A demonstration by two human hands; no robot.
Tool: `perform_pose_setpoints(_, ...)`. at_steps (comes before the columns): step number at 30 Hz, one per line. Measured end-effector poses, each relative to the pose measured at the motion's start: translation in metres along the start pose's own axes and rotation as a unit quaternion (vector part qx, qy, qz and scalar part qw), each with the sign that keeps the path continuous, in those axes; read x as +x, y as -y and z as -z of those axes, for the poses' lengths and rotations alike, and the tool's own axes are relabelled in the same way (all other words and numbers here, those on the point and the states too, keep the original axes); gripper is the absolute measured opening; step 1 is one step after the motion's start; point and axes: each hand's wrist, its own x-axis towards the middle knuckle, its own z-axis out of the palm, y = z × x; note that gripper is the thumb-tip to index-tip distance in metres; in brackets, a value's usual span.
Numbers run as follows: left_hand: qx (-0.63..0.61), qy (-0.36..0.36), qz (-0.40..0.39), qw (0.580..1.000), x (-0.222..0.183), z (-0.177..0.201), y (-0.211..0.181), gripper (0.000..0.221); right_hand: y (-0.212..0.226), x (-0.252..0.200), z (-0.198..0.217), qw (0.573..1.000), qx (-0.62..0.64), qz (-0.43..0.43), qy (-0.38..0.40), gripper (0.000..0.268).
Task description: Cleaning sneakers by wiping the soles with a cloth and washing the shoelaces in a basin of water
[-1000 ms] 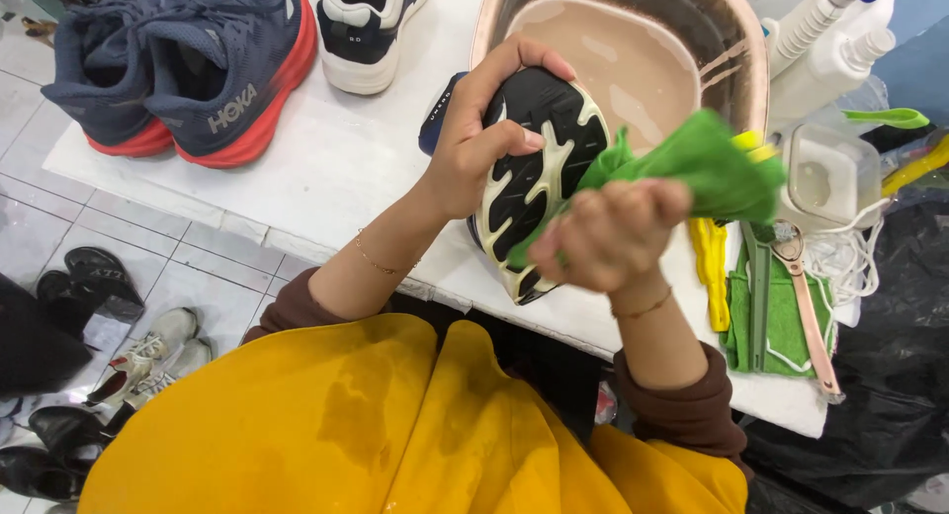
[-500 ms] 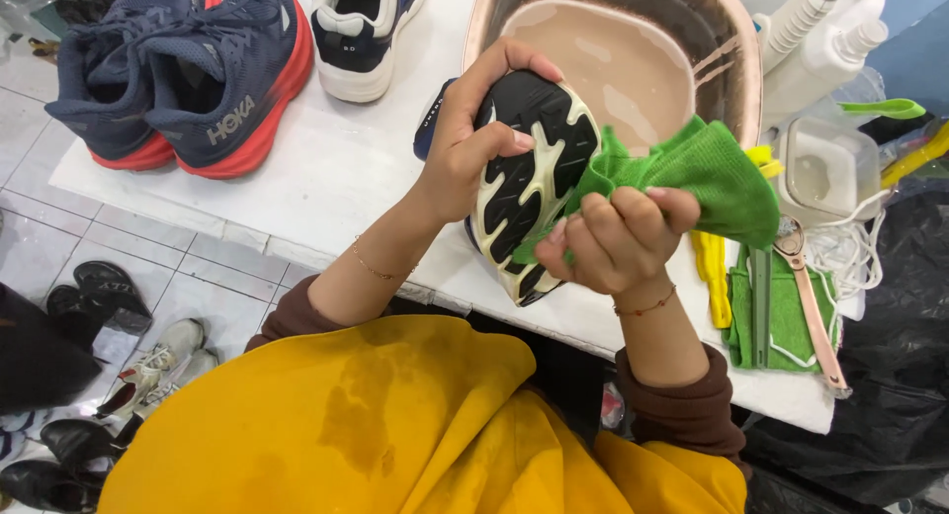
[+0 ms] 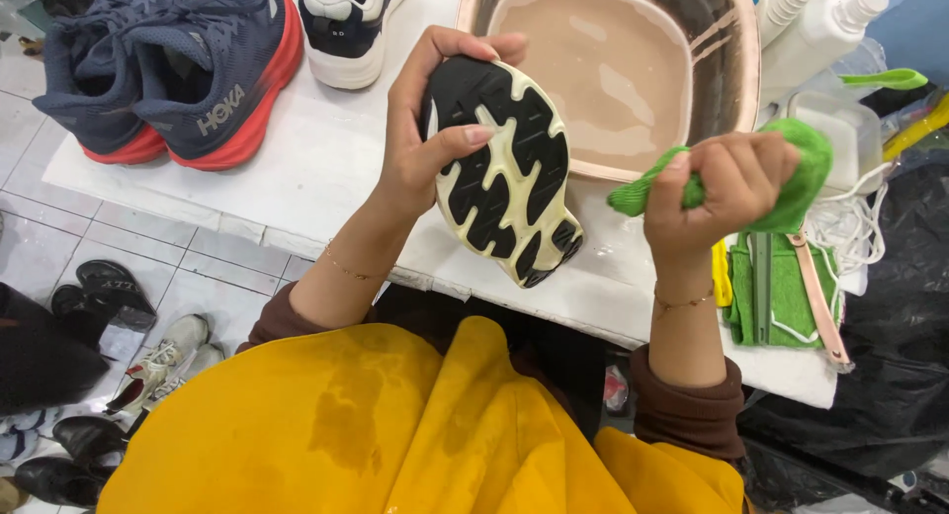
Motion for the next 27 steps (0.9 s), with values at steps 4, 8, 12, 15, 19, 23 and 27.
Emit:
perform_pose_setpoints(4, -0.016, 0.005, 0.010, 1.000, 0.005, -0.004, 0.002, 0.041, 0.040, 0.005, -0.005, 0.994, -0.003, 0.087, 0.064, 0.027)
perform_pose_setpoints(8, 0.014, -0.011, -0.009, 1.000, 0.004, -0.014, 0.000, 0.041, 0.087, 0.015, 0.001, 0.990, -0.069, 0.065, 0.107, 0.027)
perform_pose_setpoints(12, 0.025, -0.038, -0.006, 0.999, 0.002, -0.015, 0.000, 0.041, 0.087, -0.026, 0.004, 0.986, -0.102, 0.005, 0.135, 0.030)
perform_pose_setpoints(15, 0.035, -0.036, 0.001, 0.999, 0.001, -0.012, 0.001, 0.042, 0.084, -0.037, 0.028, 0.970, -0.148, 0.065, 0.180, 0.027)
perform_pose_setpoints(19, 0.041, -0.028, -0.010, 0.999, 0.004, -0.018, -0.002, 0.041, 0.073, -0.016, 0.025, 0.978, -0.145, 0.033, 0.145, 0.030)
perform_pose_setpoints(23, 0.066, -0.043, -0.012, 0.997, 0.000, -0.018, -0.002, 0.041, 0.088, -0.033, 0.011, 0.979, -0.114, -0.017, 0.167, 0.030)
perform_pose_setpoints(27, 0.085, -0.055, -0.003, 0.995, -0.002, -0.017, 0.001, 0.041, 0.088, -0.032, 0.026, 0.966, -0.150, 0.007, 0.208, 0.034)
